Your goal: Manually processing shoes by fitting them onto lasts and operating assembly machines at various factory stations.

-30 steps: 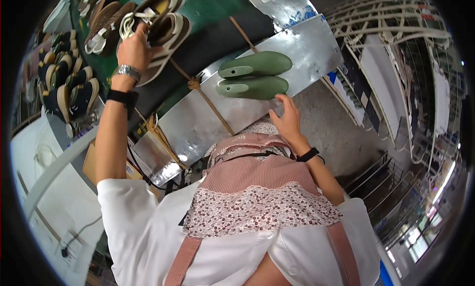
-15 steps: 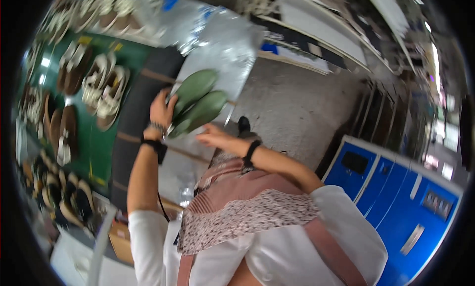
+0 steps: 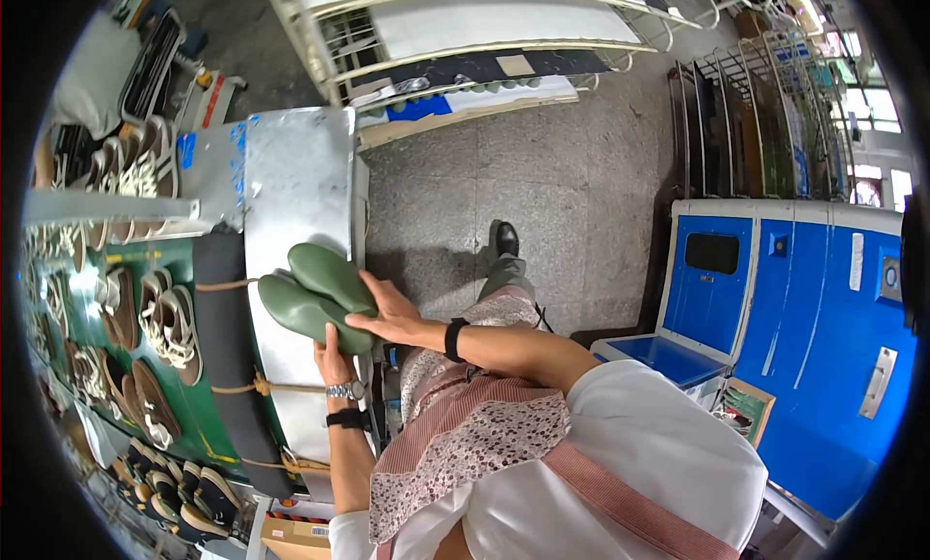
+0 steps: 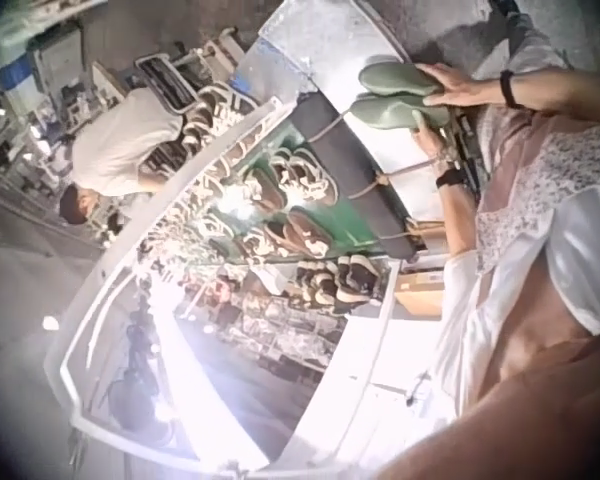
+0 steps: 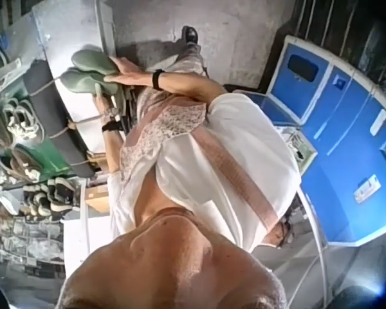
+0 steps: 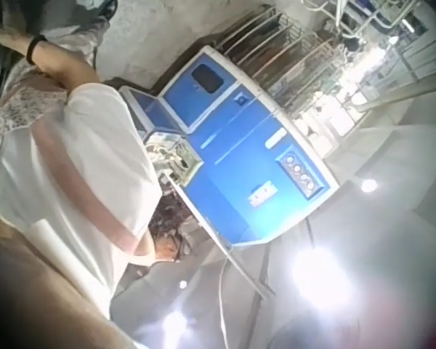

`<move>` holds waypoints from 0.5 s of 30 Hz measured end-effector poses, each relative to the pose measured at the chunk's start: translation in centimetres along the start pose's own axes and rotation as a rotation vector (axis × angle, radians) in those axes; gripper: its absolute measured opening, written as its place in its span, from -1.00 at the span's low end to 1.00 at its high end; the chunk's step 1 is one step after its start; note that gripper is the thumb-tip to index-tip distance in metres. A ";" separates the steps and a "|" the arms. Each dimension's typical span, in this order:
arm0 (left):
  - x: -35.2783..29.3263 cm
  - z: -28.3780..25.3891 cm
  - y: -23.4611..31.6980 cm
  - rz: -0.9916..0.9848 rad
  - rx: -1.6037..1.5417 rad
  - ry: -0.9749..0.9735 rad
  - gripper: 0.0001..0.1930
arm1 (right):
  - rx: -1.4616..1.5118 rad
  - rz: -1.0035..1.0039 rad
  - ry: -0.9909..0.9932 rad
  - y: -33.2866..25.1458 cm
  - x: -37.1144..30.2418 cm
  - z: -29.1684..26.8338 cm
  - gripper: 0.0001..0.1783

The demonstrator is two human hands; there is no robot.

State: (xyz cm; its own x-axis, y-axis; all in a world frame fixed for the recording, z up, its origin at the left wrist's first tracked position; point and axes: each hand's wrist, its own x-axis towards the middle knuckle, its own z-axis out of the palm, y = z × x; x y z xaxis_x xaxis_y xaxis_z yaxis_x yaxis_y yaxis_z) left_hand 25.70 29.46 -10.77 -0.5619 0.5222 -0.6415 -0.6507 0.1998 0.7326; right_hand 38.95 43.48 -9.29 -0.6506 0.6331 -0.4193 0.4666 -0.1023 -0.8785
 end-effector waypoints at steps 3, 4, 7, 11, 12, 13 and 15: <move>-1.4 5.5 -0.4 0.112 0.003 0.075 -0.40 | 0.142 -0.004 -0.074 -0.4 0.2 -4.7 0.10; -2.2 8.6 -0.3 0.120 0.009 0.092 -0.40 | 0.201 -0.020 -0.059 -0.1 -0.2 -6.9 0.07; -3.6 19.4 -1.5 0.167 0.085 0.085 -0.41 | 0.506 0.140 -0.097 3.0 -0.5 -15.2 -0.04; -1.8 33.8 -6.8 0.187 0.268 -0.034 -0.36 | 0.533 0.290 -0.001 11.0 -0.6 -29.0 -0.22; -0.5 37.1 -8.3 0.177 0.391 -0.134 -0.31 | 0.570 0.339 0.058 11.1 -1.3 -34.4 -0.25; 1.3 40.5 -10.1 0.189 0.495 -0.227 -0.29 | 0.534 0.344 0.150 14.3 -0.8 -37.4 -0.26; 4.0 48.4 -12.7 0.121 0.609 -0.404 -0.23 | 0.470 0.382 0.325 17.8 -0.1 -44.9 -0.29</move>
State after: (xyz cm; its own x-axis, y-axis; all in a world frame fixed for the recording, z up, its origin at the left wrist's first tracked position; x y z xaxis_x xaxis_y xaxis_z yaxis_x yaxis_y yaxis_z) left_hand 56.41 69.13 -11.66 -0.3037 0.8106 -0.5007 -0.1318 0.4847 0.8647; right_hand 74.23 76.00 -14.58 -0.2448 0.6772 -0.6939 0.2705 -0.6396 -0.7196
